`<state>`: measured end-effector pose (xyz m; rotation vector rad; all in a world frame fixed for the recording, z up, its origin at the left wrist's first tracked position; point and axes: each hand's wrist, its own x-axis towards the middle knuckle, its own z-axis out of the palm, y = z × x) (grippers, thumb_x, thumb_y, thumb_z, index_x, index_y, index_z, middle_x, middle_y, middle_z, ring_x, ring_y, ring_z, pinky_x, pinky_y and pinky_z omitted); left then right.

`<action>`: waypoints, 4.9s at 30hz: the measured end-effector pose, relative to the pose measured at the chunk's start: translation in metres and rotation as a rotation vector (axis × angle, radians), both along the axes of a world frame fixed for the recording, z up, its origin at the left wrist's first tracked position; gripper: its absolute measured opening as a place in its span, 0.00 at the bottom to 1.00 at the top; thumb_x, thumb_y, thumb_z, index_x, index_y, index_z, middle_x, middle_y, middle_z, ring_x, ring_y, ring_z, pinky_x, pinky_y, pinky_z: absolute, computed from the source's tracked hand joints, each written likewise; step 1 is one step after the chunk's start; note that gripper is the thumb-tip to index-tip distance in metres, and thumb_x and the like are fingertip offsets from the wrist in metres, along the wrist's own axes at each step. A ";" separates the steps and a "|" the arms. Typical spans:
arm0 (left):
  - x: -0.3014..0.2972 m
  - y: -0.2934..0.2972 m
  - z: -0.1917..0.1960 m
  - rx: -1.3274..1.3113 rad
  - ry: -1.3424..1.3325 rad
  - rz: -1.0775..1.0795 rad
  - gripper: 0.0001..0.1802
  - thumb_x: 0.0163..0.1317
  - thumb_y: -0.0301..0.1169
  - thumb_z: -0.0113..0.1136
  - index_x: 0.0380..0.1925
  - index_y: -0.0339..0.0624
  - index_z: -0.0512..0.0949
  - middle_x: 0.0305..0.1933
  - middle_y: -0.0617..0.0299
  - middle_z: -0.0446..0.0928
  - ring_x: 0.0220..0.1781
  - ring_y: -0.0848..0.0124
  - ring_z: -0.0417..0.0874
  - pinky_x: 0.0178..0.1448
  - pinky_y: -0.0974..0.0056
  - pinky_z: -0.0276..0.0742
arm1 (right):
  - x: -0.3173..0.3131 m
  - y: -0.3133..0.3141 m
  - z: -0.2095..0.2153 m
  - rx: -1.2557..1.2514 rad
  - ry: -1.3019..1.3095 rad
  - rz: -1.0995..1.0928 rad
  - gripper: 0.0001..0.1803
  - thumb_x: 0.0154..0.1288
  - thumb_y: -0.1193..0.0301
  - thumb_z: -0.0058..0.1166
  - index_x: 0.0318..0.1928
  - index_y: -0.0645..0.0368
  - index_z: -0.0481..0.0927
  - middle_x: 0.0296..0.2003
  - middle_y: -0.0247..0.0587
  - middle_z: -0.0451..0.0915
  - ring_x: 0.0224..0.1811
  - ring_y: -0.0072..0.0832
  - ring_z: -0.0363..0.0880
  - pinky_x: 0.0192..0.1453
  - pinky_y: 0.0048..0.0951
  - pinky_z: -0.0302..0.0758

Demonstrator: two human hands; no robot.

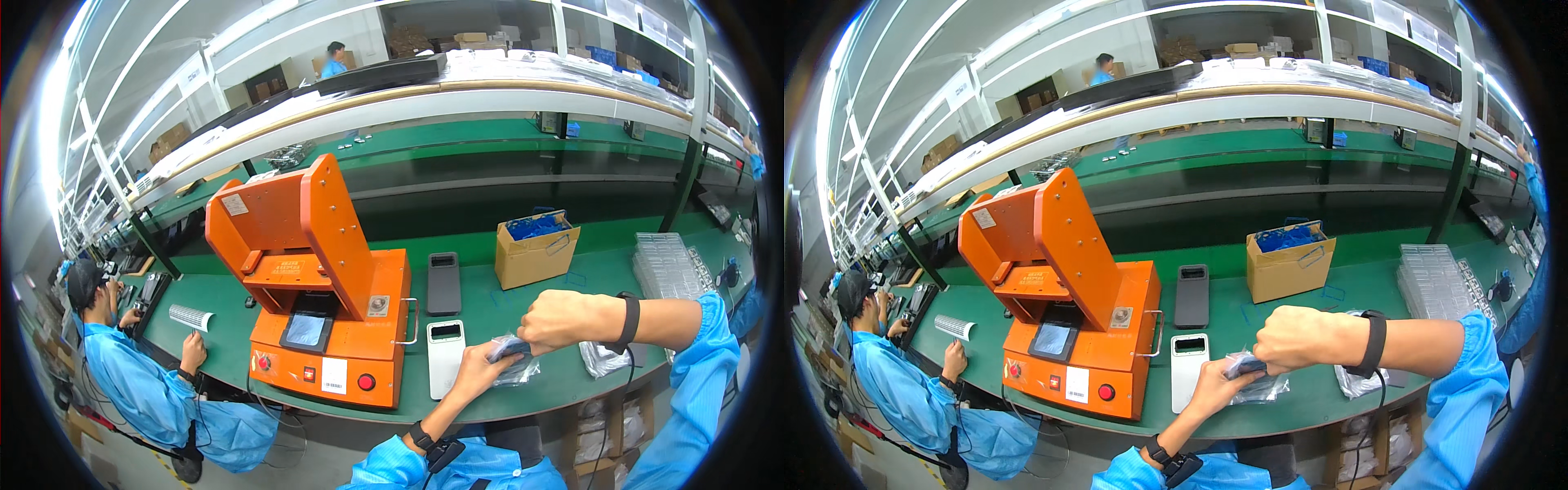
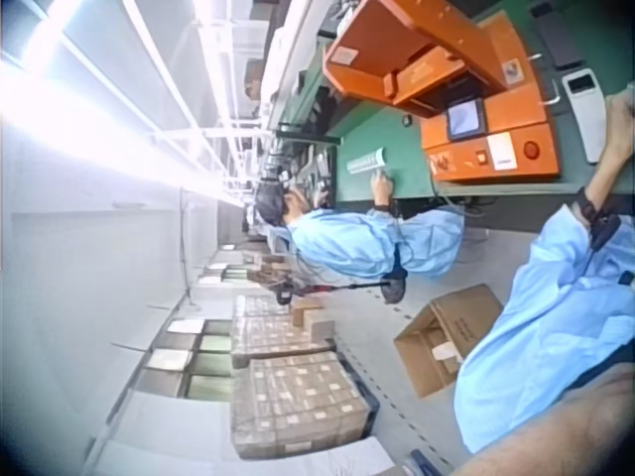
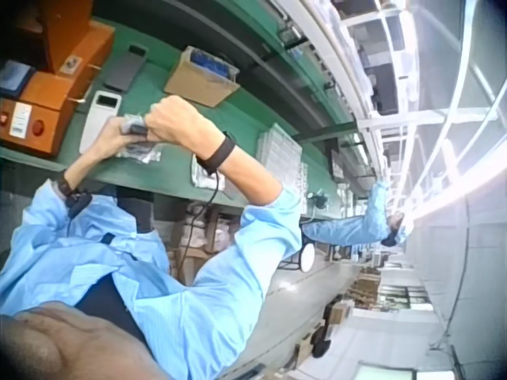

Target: The person is removing phone cases from their protective packaging and then putting them into new plastic bags at a workstation.

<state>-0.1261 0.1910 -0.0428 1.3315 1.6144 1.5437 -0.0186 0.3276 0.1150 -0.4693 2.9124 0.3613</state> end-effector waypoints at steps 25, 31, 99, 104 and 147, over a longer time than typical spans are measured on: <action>-0.003 -0.001 0.004 -0.023 -0.013 -0.082 0.40 0.44 0.39 0.80 0.56 0.35 0.72 0.51 0.48 0.81 0.54 0.59 0.83 0.59 0.56 0.78 | -0.009 0.012 0.010 -0.025 -0.010 0.055 0.12 0.42 0.65 0.61 0.17 0.63 0.80 0.14 0.50 0.76 0.20 0.46 0.80 0.25 0.40 0.76; -0.005 0.001 -0.003 0.002 0.021 -0.093 0.41 0.43 0.37 0.80 0.57 0.35 0.71 0.50 0.48 0.80 0.53 0.57 0.83 0.58 0.57 0.77 | -0.012 0.012 0.019 0.017 -0.011 0.070 0.12 0.46 0.66 0.62 0.21 0.61 0.76 0.18 0.40 0.75 0.25 0.38 0.80 0.28 0.38 0.77; 0.044 -0.002 -0.042 0.042 0.011 0.137 0.53 0.37 0.36 0.83 0.65 0.41 0.64 0.59 0.47 0.74 0.62 0.47 0.74 0.66 0.49 0.70 | 0.040 0.003 0.041 -0.093 0.277 -0.002 0.14 0.47 0.64 0.63 0.23 0.56 0.71 0.20 0.35 0.71 0.26 0.35 0.76 0.32 0.35 0.73; 0.042 0.003 -0.036 0.164 0.019 0.105 0.47 0.38 0.34 0.83 0.60 0.40 0.67 0.54 0.49 0.76 0.54 0.52 0.81 0.56 0.56 0.78 | 0.040 0.002 0.043 -0.080 0.248 0.017 0.13 0.46 0.66 0.62 0.23 0.55 0.70 0.20 0.34 0.70 0.25 0.34 0.74 0.30 0.35 0.73; 0.033 0.002 -0.036 0.162 0.001 0.060 0.37 0.41 0.33 0.81 0.52 0.33 0.74 0.45 0.48 0.84 0.47 0.56 0.87 0.52 0.58 0.81 | 0.050 0.014 0.026 -0.246 0.215 0.059 0.13 0.48 0.65 0.63 0.28 0.57 0.74 0.24 0.36 0.74 0.30 0.35 0.76 0.36 0.35 0.74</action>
